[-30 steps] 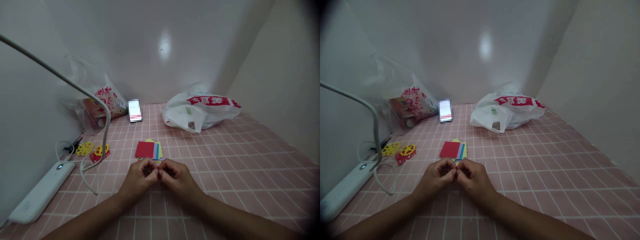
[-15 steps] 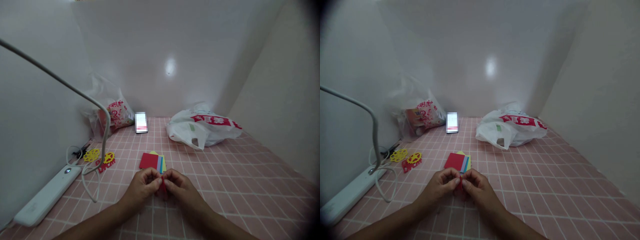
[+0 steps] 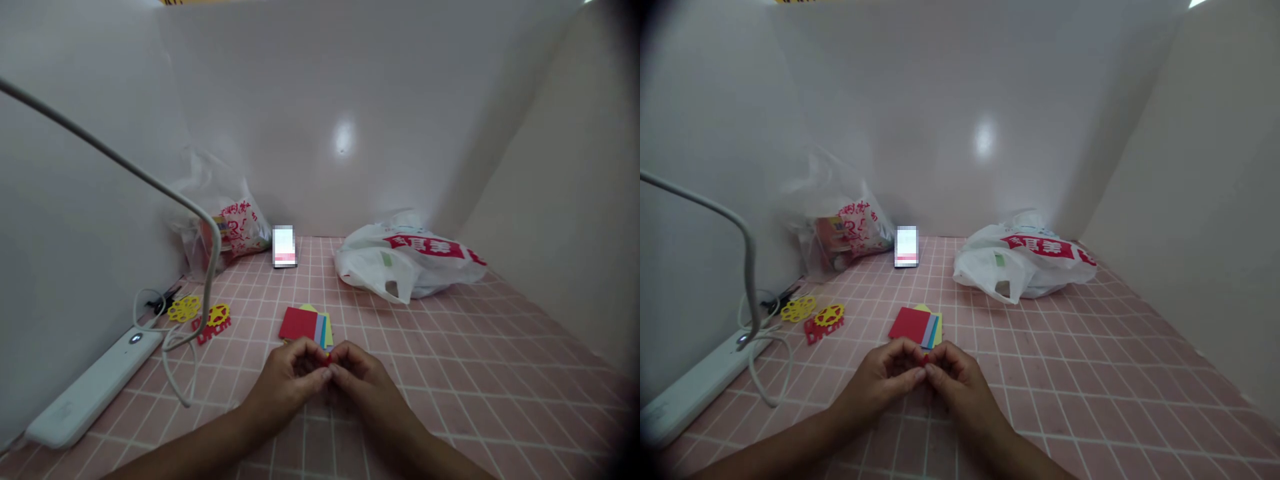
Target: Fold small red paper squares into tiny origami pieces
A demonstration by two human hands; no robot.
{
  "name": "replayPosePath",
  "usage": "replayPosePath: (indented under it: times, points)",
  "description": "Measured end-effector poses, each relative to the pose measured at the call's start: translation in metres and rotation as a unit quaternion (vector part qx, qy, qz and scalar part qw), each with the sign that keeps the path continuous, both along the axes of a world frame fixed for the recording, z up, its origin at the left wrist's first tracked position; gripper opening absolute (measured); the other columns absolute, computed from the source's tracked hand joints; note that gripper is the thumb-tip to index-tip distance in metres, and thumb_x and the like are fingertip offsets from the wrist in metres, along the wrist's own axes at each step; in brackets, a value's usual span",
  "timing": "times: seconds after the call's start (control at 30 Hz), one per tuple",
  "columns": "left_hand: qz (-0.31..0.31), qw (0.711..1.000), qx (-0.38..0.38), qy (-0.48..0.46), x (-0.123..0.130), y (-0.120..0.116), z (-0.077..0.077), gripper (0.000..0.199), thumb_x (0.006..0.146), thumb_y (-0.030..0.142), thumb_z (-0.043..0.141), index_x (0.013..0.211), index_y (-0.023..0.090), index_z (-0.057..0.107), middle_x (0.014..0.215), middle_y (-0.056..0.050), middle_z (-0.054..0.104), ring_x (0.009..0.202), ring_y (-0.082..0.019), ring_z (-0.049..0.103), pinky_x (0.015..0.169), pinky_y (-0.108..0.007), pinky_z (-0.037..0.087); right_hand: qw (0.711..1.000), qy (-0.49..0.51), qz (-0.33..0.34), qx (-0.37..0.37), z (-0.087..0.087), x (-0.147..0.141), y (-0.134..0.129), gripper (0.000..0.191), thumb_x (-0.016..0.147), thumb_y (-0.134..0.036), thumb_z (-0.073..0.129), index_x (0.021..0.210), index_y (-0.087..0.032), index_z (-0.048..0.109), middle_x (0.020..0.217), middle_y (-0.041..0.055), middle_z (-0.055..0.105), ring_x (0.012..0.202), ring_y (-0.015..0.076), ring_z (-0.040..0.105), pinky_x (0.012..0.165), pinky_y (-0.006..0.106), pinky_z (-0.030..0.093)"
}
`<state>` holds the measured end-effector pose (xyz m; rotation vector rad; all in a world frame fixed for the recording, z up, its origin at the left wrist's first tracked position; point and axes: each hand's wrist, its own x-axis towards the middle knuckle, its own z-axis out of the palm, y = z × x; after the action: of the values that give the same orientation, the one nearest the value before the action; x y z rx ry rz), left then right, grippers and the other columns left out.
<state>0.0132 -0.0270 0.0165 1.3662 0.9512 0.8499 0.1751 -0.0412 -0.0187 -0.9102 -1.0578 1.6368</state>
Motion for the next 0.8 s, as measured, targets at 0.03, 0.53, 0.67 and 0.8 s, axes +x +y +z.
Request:
replayPosePath:
  times: [0.03, 0.53, 0.67, 0.8]
  points:
    - [0.007, 1.000, 0.012, 0.012, 0.0003, -0.0008, 0.0000, 0.015, 0.077, 0.028, 0.068, 0.083, 0.015, 0.063, 0.075, -0.003, 0.065, 0.069, -0.017, 0.061, 0.066, -0.028, 0.047, 1.000, -0.003, 0.002, 0.005, 0.0005, -0.0001, -0.0002, 0.029, 0.078, -0.042, 0.074, 0.078, -0.018, 0.057, 0.065, -0.0040, 0.056, 0.054, 0.0080, 0.048, 0.053, 0.021, 0.035]
    - [0.015, 0.999, 0.045, 0.018, -0.0004, 0.0006, -0.0004, 0.013, 0.082, 0.028, 0.060, 0.077, 0.016, 0.061, 0.071, -0.002, 0.063, 0.067, -0.015, 0.058, 0.064, -0.026, 0.045, 0.997, -0.060, 0.009, 0.039, 0.0013, 0.0017, -0.0014, 0.027, 0.083, -0.042, 0.069, 0.077, -0.019, 0.057, 0.063, -0.0022, 0.057, 0.054, 0.0101, 0.046, 0.052, 0.023, 0.034]
    - [0.016, 0.999, 0.030, 0.009, 0.0012, 0.0009, -0.0043, 0.012, 0.081, 0.027, 0.062, 0.084, 0.016, 0.063, 0.074, -0.002, 0.065, 0.068, -0.016, 0.061, 0.064, -0.026, 0.046, 0.998, -0.046, -0.027, 0.025, 0.0008, 0.0019, -0.0021, 0.026, 0.084, -0.041, 0.068, 0.077, -0.019, 0.056, 0.061, -0.0029, 0.057, 0.053, 0.0097, 0.047, 0.053, 0.023, 0.035]
    - [0.019, 0.995, 0.067, 0.068, 0.0012, 0.0016, -0.0033, 0.009, 0.080, 0.024, 0.060, 0.076, 0.016, 0.063, 0.069, -0.002, 0.065, 0.064, -0.016, 0.060, 0.061, -0.025, 0.044, 0.999, -0.029, -0.029, 0.015, 0.0034, 0.0013, -0.0013, 0.025, 0.081, -0.040, 0.071, 0.079, -0.019, 0.057, 0.063, -0.0027, 0.058, 0.057, 0.0106, 0.050, 0.056, 0.022, 0.036]
